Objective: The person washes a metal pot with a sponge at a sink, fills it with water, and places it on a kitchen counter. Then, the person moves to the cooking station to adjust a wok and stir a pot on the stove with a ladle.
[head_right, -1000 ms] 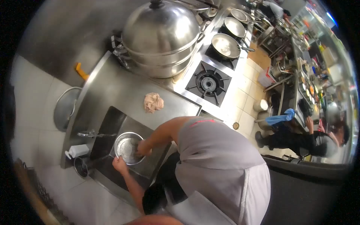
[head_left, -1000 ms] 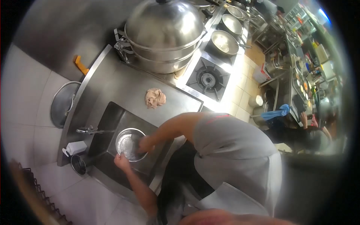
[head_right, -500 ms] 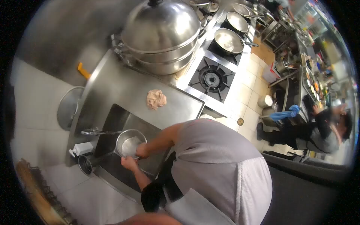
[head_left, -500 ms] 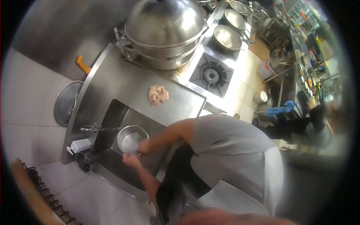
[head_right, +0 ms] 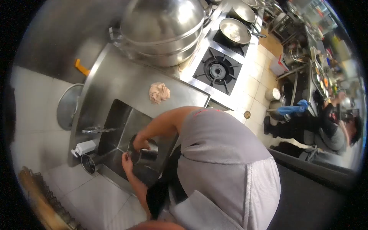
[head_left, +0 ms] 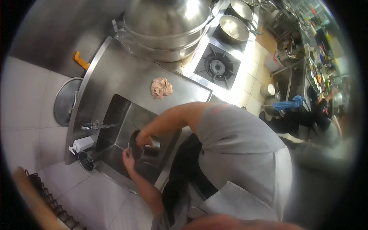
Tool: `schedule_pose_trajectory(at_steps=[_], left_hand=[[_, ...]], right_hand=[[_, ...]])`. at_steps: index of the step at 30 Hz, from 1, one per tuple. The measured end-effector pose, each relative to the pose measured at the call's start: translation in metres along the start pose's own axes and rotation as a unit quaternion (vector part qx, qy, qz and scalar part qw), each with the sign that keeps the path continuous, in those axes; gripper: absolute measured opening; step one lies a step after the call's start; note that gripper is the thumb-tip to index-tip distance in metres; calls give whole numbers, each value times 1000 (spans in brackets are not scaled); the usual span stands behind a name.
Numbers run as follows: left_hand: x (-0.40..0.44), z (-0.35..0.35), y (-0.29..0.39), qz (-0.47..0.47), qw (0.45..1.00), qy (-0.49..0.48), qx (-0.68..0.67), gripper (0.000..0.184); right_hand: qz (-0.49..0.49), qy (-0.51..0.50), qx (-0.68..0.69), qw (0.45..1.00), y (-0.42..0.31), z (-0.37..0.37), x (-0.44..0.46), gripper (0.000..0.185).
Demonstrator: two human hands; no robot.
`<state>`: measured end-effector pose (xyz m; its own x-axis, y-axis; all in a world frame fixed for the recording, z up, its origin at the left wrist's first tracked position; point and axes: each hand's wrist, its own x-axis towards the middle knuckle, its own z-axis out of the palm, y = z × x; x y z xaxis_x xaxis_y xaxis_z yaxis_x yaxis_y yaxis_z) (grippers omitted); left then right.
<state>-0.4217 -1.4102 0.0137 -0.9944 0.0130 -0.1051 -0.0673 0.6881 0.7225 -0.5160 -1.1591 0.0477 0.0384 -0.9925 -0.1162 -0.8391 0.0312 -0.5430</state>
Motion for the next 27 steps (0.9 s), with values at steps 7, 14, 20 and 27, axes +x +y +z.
schedule_pose_trajectory(at_steps=[7, 14, 20, 27], left_hand=[[-12, -17, 74, 31, 997, -48, 57, 45], [19, 27, 109, -228, 947, 220, 48, 65], [14, 33, 176, -145, 957, 205, 146, 69], [15, 58, 120, -253, 919, 242, 181, 61]], right_hand=[[34, 128, 262, 956, 53, -47, -32, 63], [333, 441, 13, 833, -33, 35, -2, 80], [433, 222, 642, 592, 38, -8, -30, 103], [573, 200, 230, 761, -48, 3, 35, 106]])
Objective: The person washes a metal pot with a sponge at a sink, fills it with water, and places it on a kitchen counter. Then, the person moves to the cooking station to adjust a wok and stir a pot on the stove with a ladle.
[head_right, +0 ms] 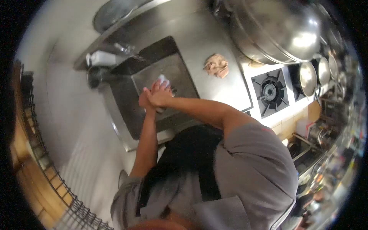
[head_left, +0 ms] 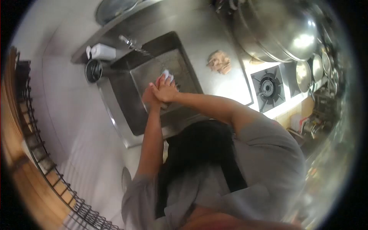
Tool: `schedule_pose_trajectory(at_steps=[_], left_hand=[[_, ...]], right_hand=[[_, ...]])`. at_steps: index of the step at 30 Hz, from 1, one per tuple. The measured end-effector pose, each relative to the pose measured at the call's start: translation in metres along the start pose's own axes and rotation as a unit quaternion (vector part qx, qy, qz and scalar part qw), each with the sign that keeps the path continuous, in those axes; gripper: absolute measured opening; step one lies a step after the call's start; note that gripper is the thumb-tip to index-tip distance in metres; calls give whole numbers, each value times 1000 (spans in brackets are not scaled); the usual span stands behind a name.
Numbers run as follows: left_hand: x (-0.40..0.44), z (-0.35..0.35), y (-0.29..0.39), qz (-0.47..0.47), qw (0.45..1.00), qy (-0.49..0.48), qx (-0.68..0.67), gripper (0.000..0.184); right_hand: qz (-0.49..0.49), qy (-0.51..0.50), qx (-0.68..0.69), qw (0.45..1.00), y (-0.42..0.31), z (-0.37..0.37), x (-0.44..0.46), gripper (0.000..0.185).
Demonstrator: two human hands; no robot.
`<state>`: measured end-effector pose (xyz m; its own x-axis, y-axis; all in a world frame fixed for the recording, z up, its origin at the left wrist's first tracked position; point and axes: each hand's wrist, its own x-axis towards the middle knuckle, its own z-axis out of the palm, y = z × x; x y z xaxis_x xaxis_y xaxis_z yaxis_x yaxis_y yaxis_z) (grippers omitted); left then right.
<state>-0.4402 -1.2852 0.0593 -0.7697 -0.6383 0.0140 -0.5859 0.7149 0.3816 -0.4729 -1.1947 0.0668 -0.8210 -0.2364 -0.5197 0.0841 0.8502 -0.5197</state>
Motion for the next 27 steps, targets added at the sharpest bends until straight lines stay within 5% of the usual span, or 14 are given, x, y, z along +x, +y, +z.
schedule_pose_trajectory(at_steps=[1, 5, 7, 11, 12, 14, 15, 17, 18, 19, 21, 22, 24, 27], left_hand=[[3, 2, 5, -12, 999, 22, -48, 61], [4, -19, -5, -64, 970, 13, -233, 62], [-6, -41, -4, -132, 931, 18, -340, 60], [0, -17, -37, -335, 781, 47, -524, 50], [1, -16, -38, -336, 779, 52, -526, 50], [-5, -13, -40, -405, 648, 13, -645, 49], [-6, -1, -49, -408, 647, 16, -644, 49], [-1, 35, -69, -290, 520, -60, -801, 47], [1, 24, -46, -280, 522, -41, -804, 44], [4, 26, -39, -282, 522, -38, -804, 44], [13, 31, -27, -323, 594, -44, -736, 42], [13, 33, -21, -308, 583, -53, -750, 38], [6, 25, -24, -320, 647, -112, -683, 36], [-4, 26, -14, -304, 720, -140, -609, 35]], right_hand=[[-41, 170, -172, 969, -14, 2, -22, 106], [-5, -173, 181, 968, -1, -79, 54, 94], [34, -411, 334, 847, 29, -89, 76, 88], [126, -415, 519, 737, 76, -17, 110, 80], [165, -371, 578, 708, 82, 1, 113, 76], [224, -252, 670, 661, 55, -26, 60, 73], [227, -255, 668, 661, 56, -10, 55, 73], [116, -194, 671, 706, 62, 28, 48, 79], [226, -170, 546, 789, 37, 6, 19, 82], [227, -173, 543, 790, 33, 33, 23, 82], [-53, 87, 388, 916, 34, 80, 29, 79], [-53, 85, 387, 917, 35, 78, 26, 79], [-333, 113, 200, 914, 33, 61, 12, 67], [-413, 80, 35, 907, 6, 8, 26, 55]])
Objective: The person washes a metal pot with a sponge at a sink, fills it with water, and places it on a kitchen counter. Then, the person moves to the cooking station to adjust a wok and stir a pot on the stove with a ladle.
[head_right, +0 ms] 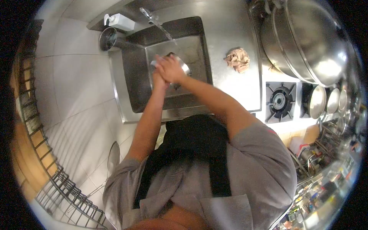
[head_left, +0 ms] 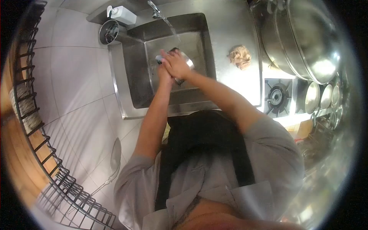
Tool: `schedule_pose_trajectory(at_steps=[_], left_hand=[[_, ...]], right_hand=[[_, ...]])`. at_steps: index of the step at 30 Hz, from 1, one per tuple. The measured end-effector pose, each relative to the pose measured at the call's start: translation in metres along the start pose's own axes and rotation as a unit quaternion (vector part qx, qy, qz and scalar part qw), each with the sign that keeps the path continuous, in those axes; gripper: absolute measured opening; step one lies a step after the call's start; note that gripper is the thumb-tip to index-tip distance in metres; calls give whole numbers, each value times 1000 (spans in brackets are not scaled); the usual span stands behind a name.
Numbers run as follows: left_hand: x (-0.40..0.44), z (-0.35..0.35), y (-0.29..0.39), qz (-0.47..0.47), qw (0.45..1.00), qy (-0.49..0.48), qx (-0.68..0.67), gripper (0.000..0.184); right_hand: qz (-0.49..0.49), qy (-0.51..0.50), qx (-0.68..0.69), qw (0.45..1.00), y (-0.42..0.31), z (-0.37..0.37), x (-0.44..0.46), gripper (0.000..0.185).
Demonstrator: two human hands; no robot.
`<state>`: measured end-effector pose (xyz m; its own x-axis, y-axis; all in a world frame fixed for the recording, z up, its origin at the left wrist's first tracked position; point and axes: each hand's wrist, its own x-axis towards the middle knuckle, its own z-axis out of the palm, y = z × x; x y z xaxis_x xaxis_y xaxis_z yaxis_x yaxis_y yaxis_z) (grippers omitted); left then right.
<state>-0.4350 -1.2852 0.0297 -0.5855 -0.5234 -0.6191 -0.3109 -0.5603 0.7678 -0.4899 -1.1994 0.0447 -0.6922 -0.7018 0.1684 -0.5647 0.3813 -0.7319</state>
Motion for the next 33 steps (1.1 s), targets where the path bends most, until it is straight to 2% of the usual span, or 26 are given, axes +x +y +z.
schedule_pose_trajectory(at_steps=[2, 3, 4, 5, 7, 9, 10, 11, 12, 13, 15, 17, 18, 19, 21, 22, 24, 25, 26, 27, 28, 29, 31, 32, 33], left_hand=[[-13, 1, -13, 73, 997, 29, 18, 37], [-31, 6, -3, 70, 997, 21, 30, 43], [-37, 4, 1, 65, 997, 22, 34, 43], [-34, 1, 9, 46, 998, 27, 36, 43], [-19, -3, 20, 27, 998, 28, 40, 43], [0, -7, 17, 29, 993, 111, -4, 36], [6, -11, 18, 27, 993, 113, -4, 36], [13, -15, 22, -14, 989, 119, -92, 35], [24, -21, 24, -55, 974, 124, -180, 33], [61, -45, 0, -68, 977, 73, -187, 35], [53, -48, 5, -70, 969, 44, -234, 36], [25, -40, 17, -75, 957, 18, -279, 38], [2, -21, 36, -82, 958, 64, -266, 39], [-11, -9, 46, -89, 957, 109, -254, 39], [-12, -8, 36, -74, 960, 116, -242, 41], [-10, -9, 32, -60, 963, 125, -230, 44], [-8, -17, 23, -57, 960, 99, -254, 43], [-7, -24, 17, -56, 956, 76, -278, 42], [-6, -31, 12, -57, 956, 76, -276, 42], [-3, -38, 7, -40, 963, 64, -261, 42], [-2, -44, 5, -23, 968, 53, -246, 42], [-9, -44, 12, -23, 967, 56, -248, 42], [-24, -39, 32, 23, 994, -8, -104, 40], [-23, -40, 34, 22, 994, -4, -106, 40], [-14, -41, 36, 46, 998, 9, 46, 40]], right_hand=[[78, -224, -66, 969, 7, -37, 43, 45], [6, -265, -92, 960, 63, -6, 72, 42], [-67, -302, -117, 944, 110, 29, 86, 40], [-65, -299, -116, 945, 105, 21, 86, 40], [57, -277, -85, 955, 73, -14, 82, 39], [47, -161, -103, 980, 9, -28, 44, 41], [-4, -69, -130, 989, -15, -24, 17, 41], [-54, 26, -157, 986, -32, -20, -2, 45], [-53, 26, -156, 986, -39, -18, -19, 45], [-45, 57, -122, 990, -41, -17, -39, 50], [-40, 93, -85, 991, -27, -21, -50, 55], [8, 135, -78, 988, -13, -23, -54, 54], [9, 136, -76, 988, -12, -20, -51, 54], [36, 187, -22, 982, -12, -19, -47, 53], [84, 267, 49, 959, -13, -18, -37, 49], [83, 269, 47, 958, -7, -16, -29, 49], [188, 374, 200, 886, 10, -14, -9, 46], [225, 388, 265, 854, 13, -24, -3, 49], [350, 322, 344, 810, 18, -38, 0, 55], [426, 242, 504, 711, 38, -43, 6, 56], [482, 148, 641, 579, 61, -46, 15, 57], [483, 145, 639, 580, 76, -50, 23, 57], [347, -106, 617, 699, 98, -56, 38, 48], [349, -110, 616, 698, 102, -51, 50, 48], [337, -184, 451, 806, 98, -40, 67, 47]])
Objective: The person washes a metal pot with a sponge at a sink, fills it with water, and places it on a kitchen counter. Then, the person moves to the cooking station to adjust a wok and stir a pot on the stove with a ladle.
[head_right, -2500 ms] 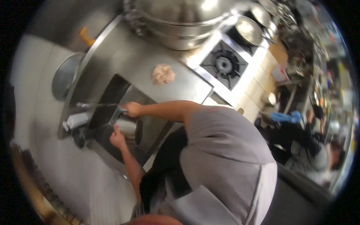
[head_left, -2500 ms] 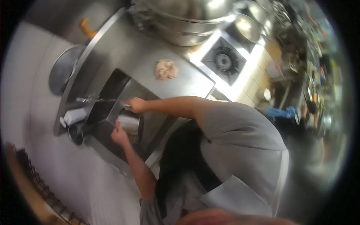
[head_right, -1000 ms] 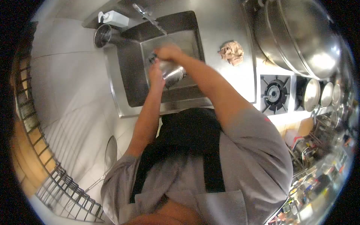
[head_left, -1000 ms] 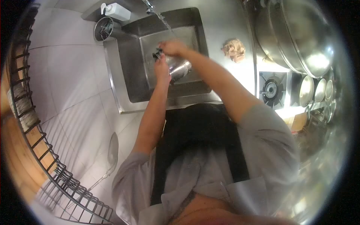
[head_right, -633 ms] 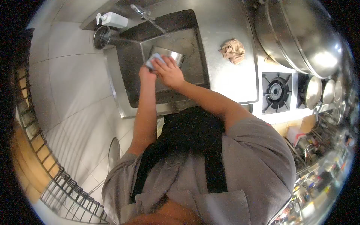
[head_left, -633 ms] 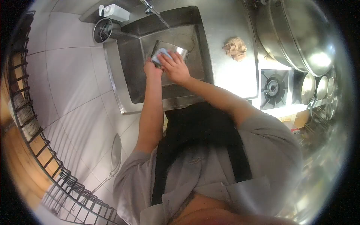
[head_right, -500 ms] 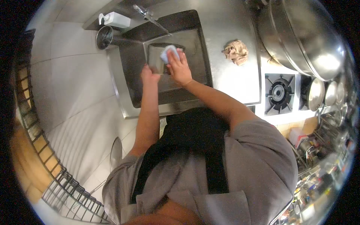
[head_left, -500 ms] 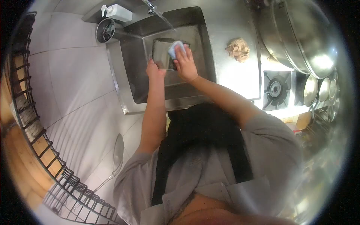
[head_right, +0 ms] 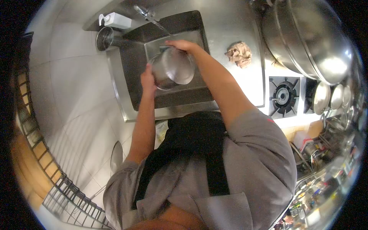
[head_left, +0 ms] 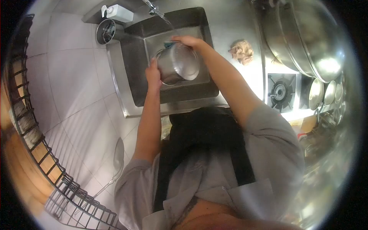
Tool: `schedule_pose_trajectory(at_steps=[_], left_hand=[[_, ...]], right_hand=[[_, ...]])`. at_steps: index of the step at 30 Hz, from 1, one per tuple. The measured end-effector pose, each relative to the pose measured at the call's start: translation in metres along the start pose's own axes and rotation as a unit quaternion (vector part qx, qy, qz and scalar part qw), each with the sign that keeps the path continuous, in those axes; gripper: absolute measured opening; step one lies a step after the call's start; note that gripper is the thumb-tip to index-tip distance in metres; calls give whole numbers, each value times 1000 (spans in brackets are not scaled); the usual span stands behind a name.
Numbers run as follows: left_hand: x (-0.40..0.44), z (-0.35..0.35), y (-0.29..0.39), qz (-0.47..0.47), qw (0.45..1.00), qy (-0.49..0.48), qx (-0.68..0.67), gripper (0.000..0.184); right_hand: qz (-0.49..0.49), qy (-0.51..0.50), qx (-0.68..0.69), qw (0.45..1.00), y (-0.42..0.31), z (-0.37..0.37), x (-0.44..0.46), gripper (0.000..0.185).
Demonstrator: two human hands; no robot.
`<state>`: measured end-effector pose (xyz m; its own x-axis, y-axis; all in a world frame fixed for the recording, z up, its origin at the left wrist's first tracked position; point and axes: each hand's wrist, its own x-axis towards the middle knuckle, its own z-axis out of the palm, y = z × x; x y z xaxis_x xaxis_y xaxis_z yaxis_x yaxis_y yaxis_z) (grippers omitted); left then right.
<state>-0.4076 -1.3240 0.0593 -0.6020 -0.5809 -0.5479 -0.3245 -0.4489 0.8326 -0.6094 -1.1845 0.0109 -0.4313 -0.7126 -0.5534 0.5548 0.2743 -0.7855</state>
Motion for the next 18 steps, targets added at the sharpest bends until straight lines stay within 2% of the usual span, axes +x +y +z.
schedule_pose_trajectory(at_steps=[1, 2, 3, 5, 6, 7, 8, 10, 11, 12, 13, 14, 16, 17, 18], left_hand=[[7, 0, 0, 24, 988, 6, 152, 41], [11, 5, -1, 23, 988, 8, 152, 41], [16, 14, -1, 46, 983, 48, 169, 40], [23, 16, 0, 71, 976, 88, 187, 40], [30, 14, -1, 56, 996, 65, 7, 40], [33, 12, -1, 36, 983, 41, -173, 40], [25, 14, 7, 35, 983, 44, -174, 40], [3, 27, 35, 70, 987, 104, -95, 38], [6, 23, 33, 71, 987, 106, -98, 38], [11, 15, 25, 96, 992, 72, -41, 38], [9, 12, 21, 117, 992, 39, 17, 39], [5, 9, 16, 112, 993, 39, 18, 39], [-6, 13, 22, 92, 993, 61, -47, 40], [-7, 13, 23, 93, 993, 57, -45, 40], [-5, 13, 22, 109, 991, 51, -63, 41]], right_hand=[[16, 9, -208, 978, -7, 15, 11, 46], [-49, 0, -357, 933, -14, 38, 14, 48], [-116, -9, -498, 859, -26, 61, 9, 50], [-134, 40, -653, 744, -51, 109, -45, 46], [-272, 129, -649, 699, -31, 120, -53, 45], [-400, 212, -625, 636, -8, 126, -59, 44], [-400, 209, -625, 636, -4, 123, -74, 44], [-480, 239, -560, 632, -4, 111, -95, 43], [-482, 236, -561, 630, -10, 108, -92, 43], [-381, 250, -459, 763, -16, 101, -84, 46], [-262, 255, -339, 867, -16, 93, -75, 49], [-257, 254, -339, 869, -17, 80, -65, 49], [-177, 211, -190, 942, -19, 50, -40, 54], [-178, 215, -188, 942, -12, 49, -35, 54], [-110, 196, -173, 959, 10, 48, -22, 56]])
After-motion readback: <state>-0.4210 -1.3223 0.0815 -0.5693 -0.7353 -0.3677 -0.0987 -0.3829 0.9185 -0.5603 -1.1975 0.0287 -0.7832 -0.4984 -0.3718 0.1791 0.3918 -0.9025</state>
